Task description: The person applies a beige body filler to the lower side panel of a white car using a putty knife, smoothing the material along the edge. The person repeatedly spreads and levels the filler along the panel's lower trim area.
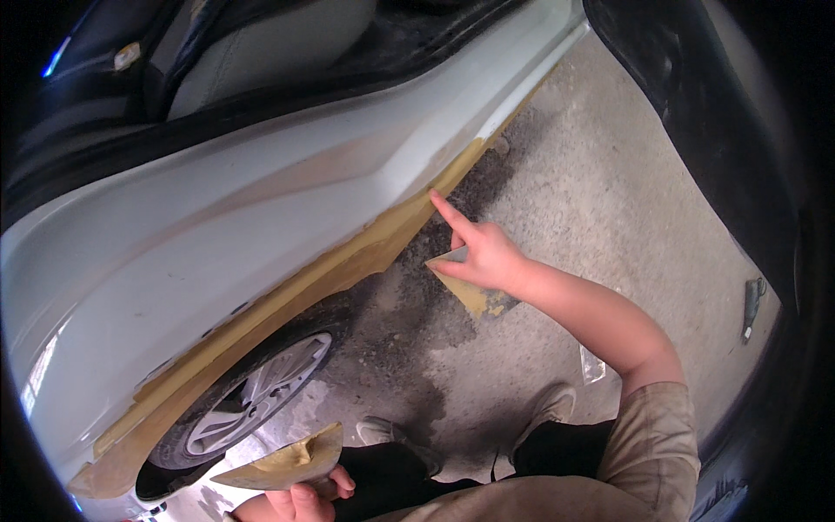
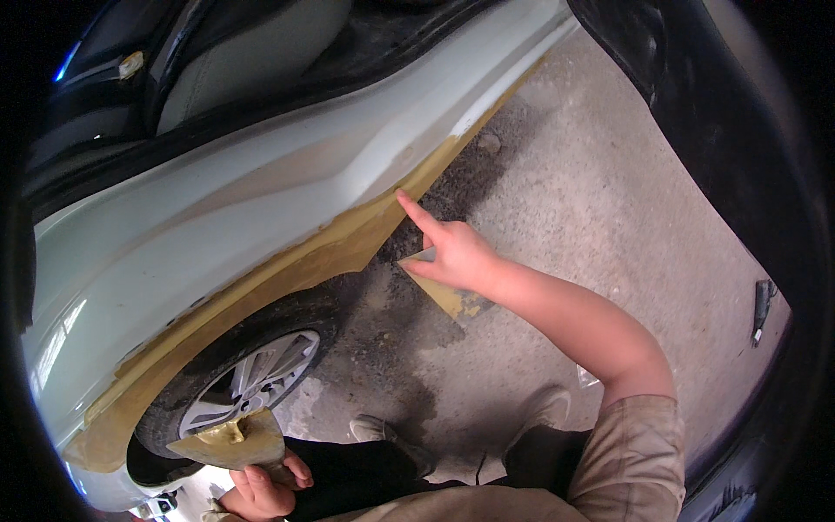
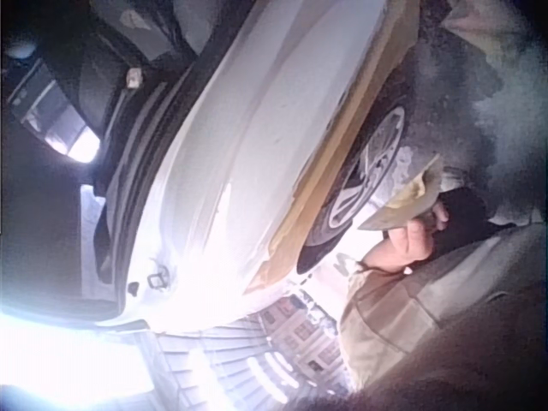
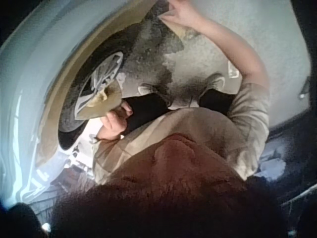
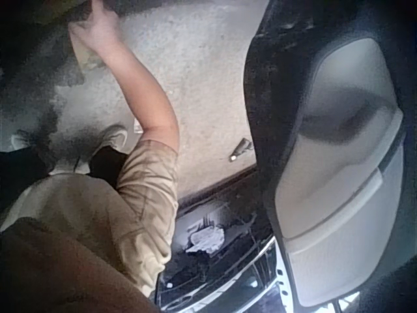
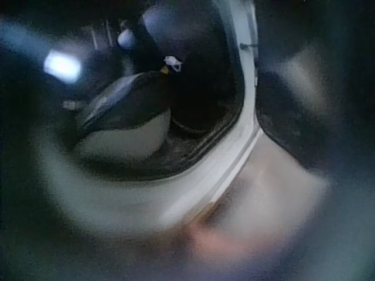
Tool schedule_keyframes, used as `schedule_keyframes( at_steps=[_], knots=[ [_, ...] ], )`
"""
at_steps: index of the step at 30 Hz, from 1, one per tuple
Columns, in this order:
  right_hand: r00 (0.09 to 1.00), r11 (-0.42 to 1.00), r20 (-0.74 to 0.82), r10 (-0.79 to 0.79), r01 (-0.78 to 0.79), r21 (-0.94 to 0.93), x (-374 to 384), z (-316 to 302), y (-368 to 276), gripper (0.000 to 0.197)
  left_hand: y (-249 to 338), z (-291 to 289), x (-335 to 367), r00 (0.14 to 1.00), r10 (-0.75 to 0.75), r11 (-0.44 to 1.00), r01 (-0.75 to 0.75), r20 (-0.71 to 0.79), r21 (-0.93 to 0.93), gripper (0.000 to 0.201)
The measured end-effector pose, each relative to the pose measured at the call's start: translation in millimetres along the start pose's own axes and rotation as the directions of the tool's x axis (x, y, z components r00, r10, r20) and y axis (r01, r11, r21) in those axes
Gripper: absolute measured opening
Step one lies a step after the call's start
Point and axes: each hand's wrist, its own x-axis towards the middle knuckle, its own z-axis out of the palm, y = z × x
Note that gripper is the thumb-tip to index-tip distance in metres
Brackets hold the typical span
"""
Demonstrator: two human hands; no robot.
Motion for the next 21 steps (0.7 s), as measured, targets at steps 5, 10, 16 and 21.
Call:
schedule_keyframes(
  at_steps=[5,10,16,21],
  knots=[
    [0.998,0.996,0.047,-0.031,0.027,0.084,-4.2,0.2,-17.3,0.110,2.2,1.6,0.5,0.996,-0.073,0.996,0.075,-0.043,0.045,0.040],
    [0.969,0.965,-0.008,-0.247,0.247,0.089,-7.7,-3.5,-31.2,0.108,0.8,2.8,-2.6,0.993,-0.084,0.995,0.089,-0.079,0.051,0.041],
    [0.991,0.963,0.054,0.124,-0.133,0.235,-0.2,-7.7,-38.0,0.107,0.3,2.0,-6.8,0.991,-0.094,0.993,0.100,-0.096,0.060,0.042],
    [0.988,0.963,0.104,0.110,-0.132,0.234,0.3,-12.6,-46.5,0.105,0.6,1.1,-7.9,0.988,-0.108,0.991,0.116,-0.111,0.065,0.044]
  ],
)
